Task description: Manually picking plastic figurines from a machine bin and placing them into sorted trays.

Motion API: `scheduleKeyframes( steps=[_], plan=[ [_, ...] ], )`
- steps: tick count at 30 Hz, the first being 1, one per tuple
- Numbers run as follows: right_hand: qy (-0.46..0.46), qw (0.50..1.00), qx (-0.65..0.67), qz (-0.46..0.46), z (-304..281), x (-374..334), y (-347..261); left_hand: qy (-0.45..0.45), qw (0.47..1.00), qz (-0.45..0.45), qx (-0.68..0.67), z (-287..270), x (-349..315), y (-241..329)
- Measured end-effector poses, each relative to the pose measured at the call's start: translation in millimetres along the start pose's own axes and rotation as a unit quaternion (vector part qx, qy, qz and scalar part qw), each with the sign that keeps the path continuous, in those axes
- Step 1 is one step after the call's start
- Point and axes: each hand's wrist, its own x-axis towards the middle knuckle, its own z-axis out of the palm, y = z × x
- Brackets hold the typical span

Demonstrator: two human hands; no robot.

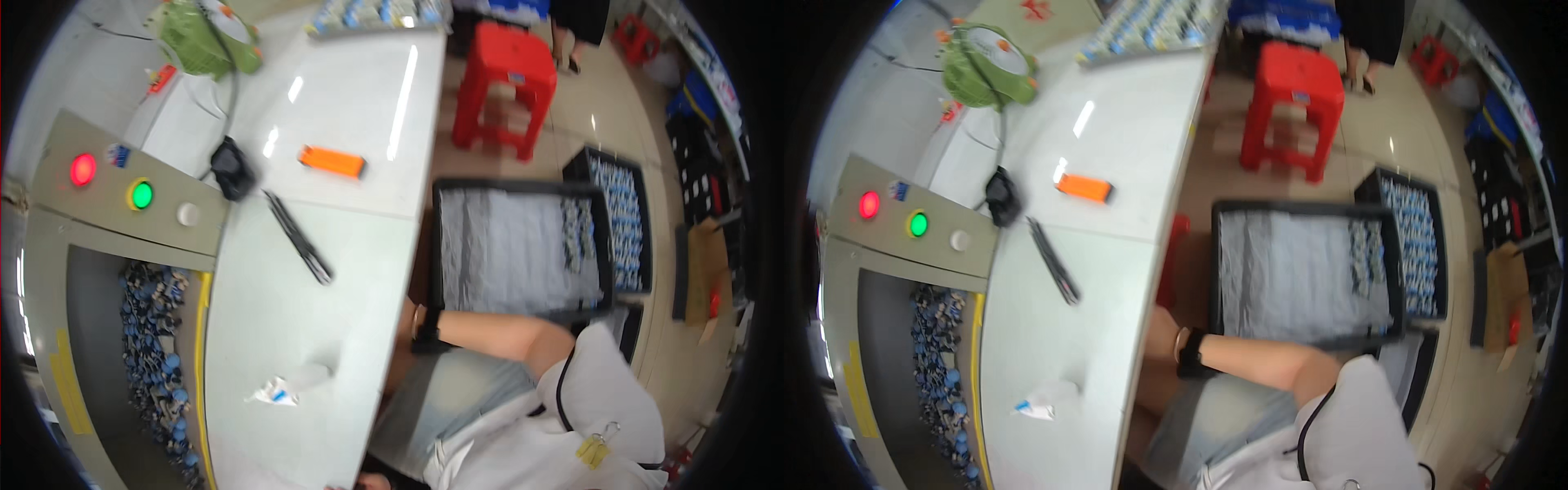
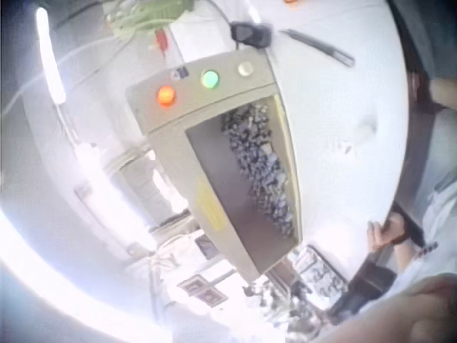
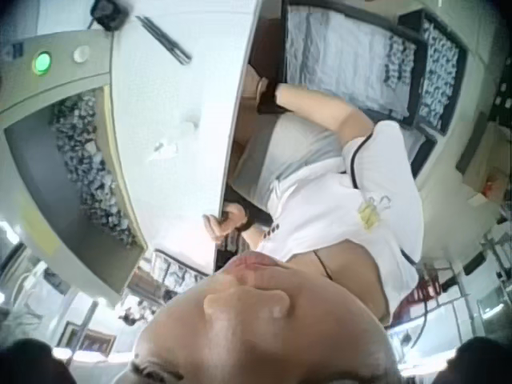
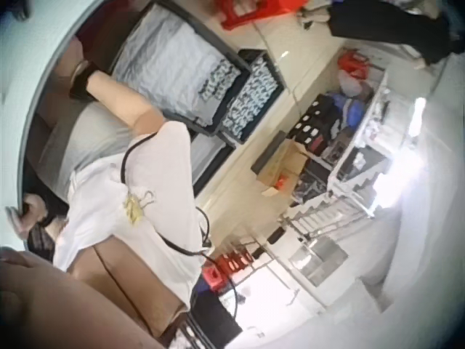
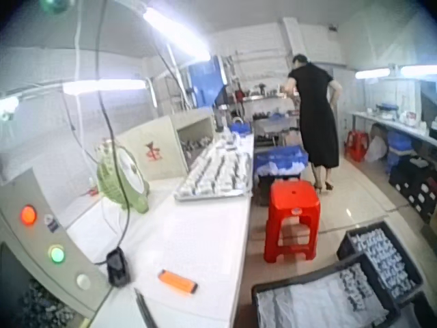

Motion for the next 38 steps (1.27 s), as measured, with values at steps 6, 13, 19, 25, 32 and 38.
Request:
scheduleKeyframes(
  steps=[6,13,19,25,32,38],
  plan=[
    [0.113,0.990,0.081,-0.024,30,58,87,-0.065,0.997,-0.004,-0.033,-5,5,-3],
    [0.252,0.950,0.177,0.050,11,56,84,-0.144,0.988,0.014,-0.053,-16,7,-9],
    [0.330,0.891,0.267,0.160,-8,20,75,-0.165,0.986,-0.021,-0.016,-20,0,-9],
    [0.481,0.796,0.289,0.227,-48,10,52,-0.143,0.988,-0.031,-0.053,-21,7,-7],
    [0.401,0.873,0.273,0.046,-157,50,-48,-0.107,0.992,-0.022,-0.063,-16,3,-4],
    [0.195,0.908,0.369,0.047,-165,38,-98,-0.122,0.984,-0.004,-0.127,-3,-78,-28]
  ],
)
